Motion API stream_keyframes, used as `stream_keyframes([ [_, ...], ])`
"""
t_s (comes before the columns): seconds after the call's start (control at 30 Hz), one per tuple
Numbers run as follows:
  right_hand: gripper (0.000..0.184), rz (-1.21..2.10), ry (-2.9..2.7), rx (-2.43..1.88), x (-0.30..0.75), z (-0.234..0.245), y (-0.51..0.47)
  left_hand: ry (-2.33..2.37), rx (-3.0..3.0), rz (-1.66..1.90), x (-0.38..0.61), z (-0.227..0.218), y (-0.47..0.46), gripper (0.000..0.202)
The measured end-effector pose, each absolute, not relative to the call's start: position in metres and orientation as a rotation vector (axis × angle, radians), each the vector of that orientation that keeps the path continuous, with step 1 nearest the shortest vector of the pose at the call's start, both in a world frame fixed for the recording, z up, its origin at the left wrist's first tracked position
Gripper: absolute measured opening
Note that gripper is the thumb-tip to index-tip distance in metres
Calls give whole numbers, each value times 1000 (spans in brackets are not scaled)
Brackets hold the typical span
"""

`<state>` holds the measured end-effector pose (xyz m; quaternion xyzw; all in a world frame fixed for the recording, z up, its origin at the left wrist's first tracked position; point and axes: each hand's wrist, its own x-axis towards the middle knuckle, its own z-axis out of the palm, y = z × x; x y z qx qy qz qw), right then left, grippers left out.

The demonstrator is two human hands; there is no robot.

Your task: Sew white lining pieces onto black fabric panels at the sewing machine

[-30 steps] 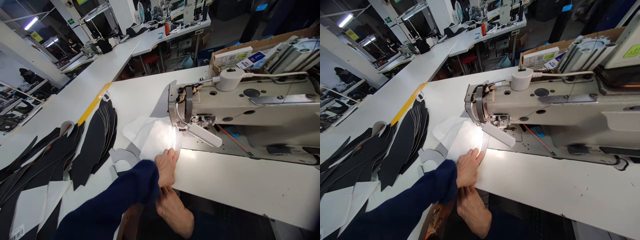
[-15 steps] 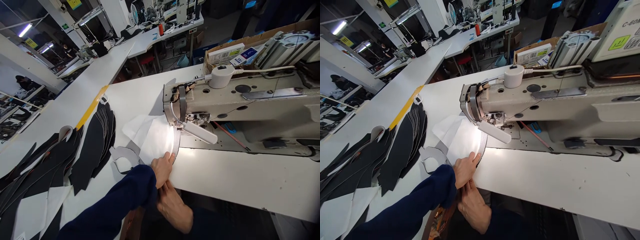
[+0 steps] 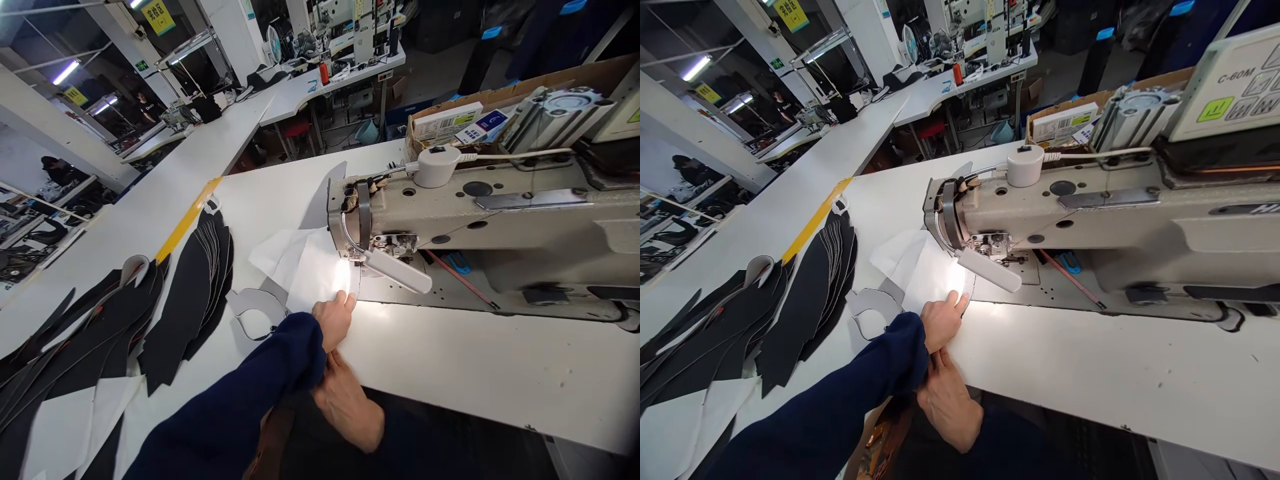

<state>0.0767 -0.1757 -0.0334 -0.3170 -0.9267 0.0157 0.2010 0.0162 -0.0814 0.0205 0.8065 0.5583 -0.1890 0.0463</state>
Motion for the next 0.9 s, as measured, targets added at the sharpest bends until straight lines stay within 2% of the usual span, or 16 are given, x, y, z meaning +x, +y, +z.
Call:
stream_keyframes([
  [0.3,25,-51,-2595,-838,95,-29,-157,1762,2493,-491,22,6,-57,48],
  [0.47,43,-96,-2562,-949,102,-33,-149,1792,2498,-407,31,11,-41,48],
  [0.63,28,-89,-2494,-935,101,-34,-148,1837,2467,-407,20,20,-63,45],
  [0.9,25,-28,-2409,-866,90,-37,-160,1662,2540,-559,10,18,-79,51],
])
